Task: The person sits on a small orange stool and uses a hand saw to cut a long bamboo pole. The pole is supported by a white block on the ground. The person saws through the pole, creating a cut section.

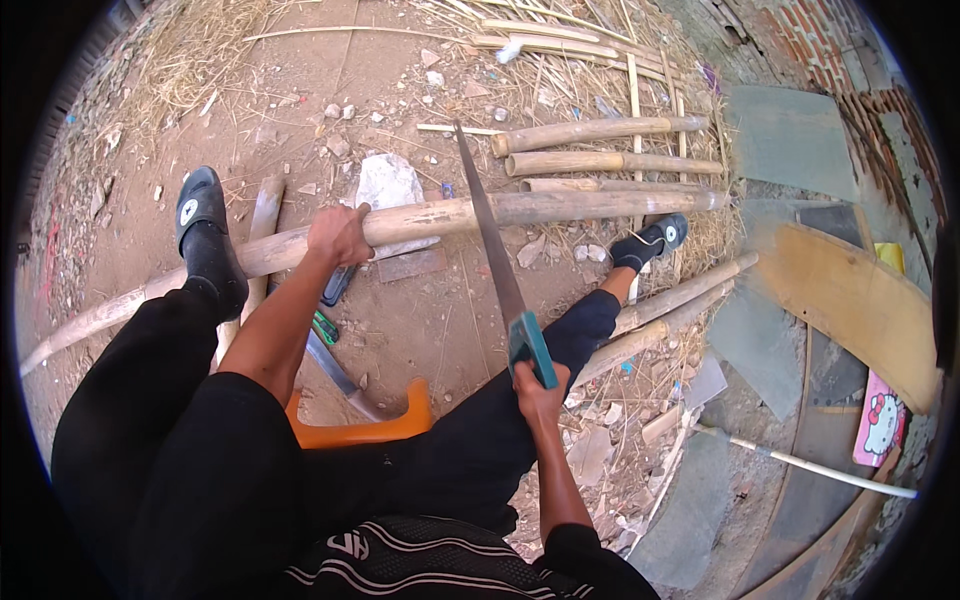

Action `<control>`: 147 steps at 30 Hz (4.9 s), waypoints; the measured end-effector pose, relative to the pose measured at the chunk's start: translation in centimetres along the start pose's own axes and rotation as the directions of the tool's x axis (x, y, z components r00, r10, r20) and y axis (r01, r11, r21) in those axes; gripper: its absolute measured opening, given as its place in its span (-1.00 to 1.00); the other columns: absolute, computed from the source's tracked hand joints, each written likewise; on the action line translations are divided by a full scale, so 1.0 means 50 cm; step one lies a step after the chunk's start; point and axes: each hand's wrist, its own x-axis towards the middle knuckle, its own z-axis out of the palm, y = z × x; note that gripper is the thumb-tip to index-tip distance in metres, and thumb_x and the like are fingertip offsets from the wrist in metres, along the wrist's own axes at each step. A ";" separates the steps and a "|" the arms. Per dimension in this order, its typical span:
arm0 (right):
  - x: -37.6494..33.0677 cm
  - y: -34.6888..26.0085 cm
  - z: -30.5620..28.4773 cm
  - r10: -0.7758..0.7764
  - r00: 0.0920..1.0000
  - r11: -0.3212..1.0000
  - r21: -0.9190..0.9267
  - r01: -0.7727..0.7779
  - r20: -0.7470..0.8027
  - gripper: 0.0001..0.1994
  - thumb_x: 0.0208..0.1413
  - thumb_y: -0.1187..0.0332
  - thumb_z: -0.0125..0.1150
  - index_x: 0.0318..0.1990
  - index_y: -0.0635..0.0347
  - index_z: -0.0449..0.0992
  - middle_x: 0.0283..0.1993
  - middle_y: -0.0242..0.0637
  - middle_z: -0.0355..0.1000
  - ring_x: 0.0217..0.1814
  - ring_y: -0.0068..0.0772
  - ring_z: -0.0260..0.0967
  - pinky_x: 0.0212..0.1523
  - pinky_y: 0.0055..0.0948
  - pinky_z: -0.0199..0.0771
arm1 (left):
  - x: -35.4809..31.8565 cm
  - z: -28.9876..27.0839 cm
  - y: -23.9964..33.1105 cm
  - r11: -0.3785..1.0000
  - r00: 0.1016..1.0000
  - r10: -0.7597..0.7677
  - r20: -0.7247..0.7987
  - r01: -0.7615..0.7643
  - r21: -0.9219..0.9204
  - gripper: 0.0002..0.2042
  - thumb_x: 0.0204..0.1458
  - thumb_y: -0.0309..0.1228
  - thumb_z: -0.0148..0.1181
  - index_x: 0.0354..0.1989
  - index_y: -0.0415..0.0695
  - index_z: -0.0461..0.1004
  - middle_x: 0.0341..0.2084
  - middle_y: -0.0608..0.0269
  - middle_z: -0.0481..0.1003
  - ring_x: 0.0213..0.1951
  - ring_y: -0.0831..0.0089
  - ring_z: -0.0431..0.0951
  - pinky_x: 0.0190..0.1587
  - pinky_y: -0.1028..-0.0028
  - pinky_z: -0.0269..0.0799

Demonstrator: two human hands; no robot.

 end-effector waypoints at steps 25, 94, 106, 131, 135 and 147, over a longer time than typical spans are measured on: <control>0.118 -0.074 0.133 -0.138 0.986 0.990 -0.020 0.141 0.097 -0.74 -0.05 0.43 0.23 -0.66 0.30 0.32 -0.72 -0.51 0.16 -0.63 -0.70 0.09 -0.61 -0.43 0.09 | 0.092 -0.035 -0.107 0.999 0.996 -0.036 0.082 0.037 -0.015 -0.39 -0.43 -0.07 0.37 -0.07 -0.04 0.54 -0.34 -0.06 0.62 -0.23 0.02 0.64 -0.14 0.15 0.56; 0.339 -0.143 0.008 -0.290 0.956 0.951 0.126 0.282 0.043 -0.72 0.05 0.32 0.32 -0.56 0.27 0.41 -0.64 -0.51 0.27 -0.58 -0.72 0.12 -0.60 -0.48 0.09 | 0.142 -0.128 0.142 0.995 0.999 -0.044 -0.003 0.044 0.086 -0.34 -0.41 0.00 0.38 -0.03 -0.02 0.55 -0.29 -0.03 0.63 -0.21 0.03 0.65 -0.11 0.18 0.56; 0.125 -0.053 -0.272 -0.277 0.960 0.960 0.015 0.278 -0.046 -0.65 0.12 0.24 0.38 -0.57 0.22 0.39 -0.74 -0.40 0.25 -0.70 -0.62 0.22 -0.63 -0.51 0.15 | 0.194 -0.042 0.188 0.999 0.999 -0.013 0.029 0.011 0.053 -0.32 -0.42 -0.01 0.41 -0.05 -0.12 0.49 -0.30 -0.08 0.62 -0.21 -0.04 0.63 -0.13 0.12 0.55; 0.009 -0.144 -0.125 -0.182 0.983 0.980 0.086 0.180 0.015 -0.60 0.27 0.22 0.14 -0.55 0.35 0.43 -0.76 -0.27 0.19 -0.70 -0.55 0.08 -0.64 -0.34 0.08 | 0.060 -0.069 0.103 0.997 0.998 -0.040 -0.043 0.043 0.065 -0.50 -0.33 -0.27 0.30 -0.07 -0.02 0.48 -0.38 -0.07 0.62 -0.26 -0.01 0.65 -0.18 0.13 0.58; 0.132 -0.205 0.033 -0.351 0.936 0.933 -0.083 0.351 0.013 -0.54 0.29 0.19 0.12 -0.62 0.31 0.34 -0.74 -0.26 0.10 -0.70 -0.58 0.04 -0.63 -0.38 0.05 | 0.068 -0.092 0.042 0.998 1.000 -0.023 -0.001 0.023 0.058 -0.49 -0.32 -0.28 0.30 -0.05 -0.01 0.46 -0.40 -0.04 0.62 -0.28 0.02 0.66 -0.21 0.13 0.58; 0.166 -0.137 0.143 -0.364 0.923 0.929 -0.023 0.369 0.123 -0.51 0.31 0.15 0.08 -0.62 0.31 0.38 -0.74 -0.40 0.18 -0.63 -0.69 0.02 -0.62 -0.41 -0.01 | 0.051 -0.050 -0.079 0.996 0.998 -0.068 -0.013 0.069 0.055 -0.46 -0.29 -0.28 0.28 0.01 0.01 0.44 -0.37 -0.04 0.62 -0.27 -0.01 0.65 -0.23 0.16 0.57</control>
